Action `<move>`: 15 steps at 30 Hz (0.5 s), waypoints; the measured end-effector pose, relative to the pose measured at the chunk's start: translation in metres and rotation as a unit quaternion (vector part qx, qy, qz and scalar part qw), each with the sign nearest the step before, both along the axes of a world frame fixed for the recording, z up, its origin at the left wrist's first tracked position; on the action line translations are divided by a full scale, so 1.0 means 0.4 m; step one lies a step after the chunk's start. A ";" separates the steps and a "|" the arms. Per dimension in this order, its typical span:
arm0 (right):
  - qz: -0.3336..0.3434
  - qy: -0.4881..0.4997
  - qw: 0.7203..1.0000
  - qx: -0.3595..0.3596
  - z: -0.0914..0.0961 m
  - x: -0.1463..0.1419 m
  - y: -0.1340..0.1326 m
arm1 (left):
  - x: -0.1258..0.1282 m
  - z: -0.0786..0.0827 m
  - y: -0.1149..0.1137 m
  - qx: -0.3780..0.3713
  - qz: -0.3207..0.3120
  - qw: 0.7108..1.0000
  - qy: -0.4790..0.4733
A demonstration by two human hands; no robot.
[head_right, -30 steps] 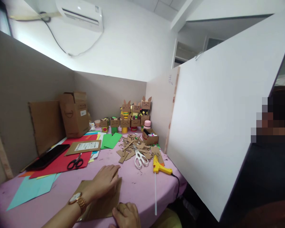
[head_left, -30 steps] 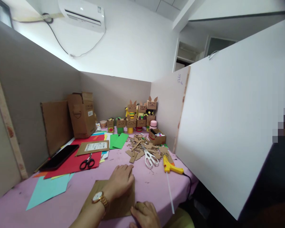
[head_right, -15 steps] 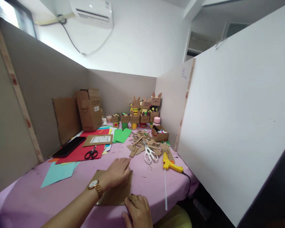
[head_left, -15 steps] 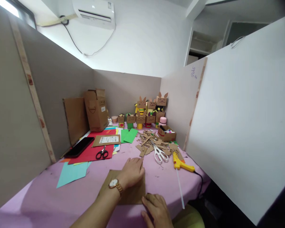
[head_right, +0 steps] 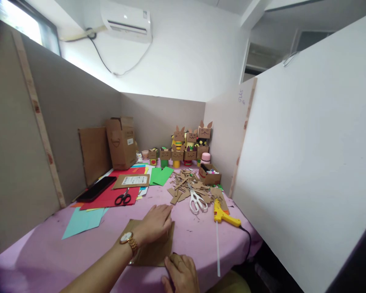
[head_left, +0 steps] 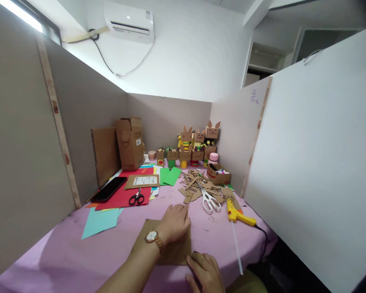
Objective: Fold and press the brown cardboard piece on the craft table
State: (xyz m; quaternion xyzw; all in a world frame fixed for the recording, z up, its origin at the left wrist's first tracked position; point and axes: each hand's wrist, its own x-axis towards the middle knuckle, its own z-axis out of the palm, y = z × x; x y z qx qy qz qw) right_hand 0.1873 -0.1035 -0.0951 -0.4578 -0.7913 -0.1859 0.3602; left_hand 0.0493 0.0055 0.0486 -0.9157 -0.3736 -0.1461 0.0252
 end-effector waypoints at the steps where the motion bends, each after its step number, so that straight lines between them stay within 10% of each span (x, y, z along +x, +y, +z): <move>1: 0.001 -0.001 1.000 0.004 -0.001 0.001 0.001 | 0.000 0.000 0.000 0.000 0.000 1.000 0.001; 10: -0.011 0.074 0.997 0.007 -0.005 -0.021 -0.014 | 0.000 -0.012 0.004 0.000 0.000 1.000 -0.003; 15: 0.005 0.149 0.988 -0.048 0.094 -0.018 -0.012 | -0.002 -0.010 0.000 -0.003 -0.001 1.000 -0.001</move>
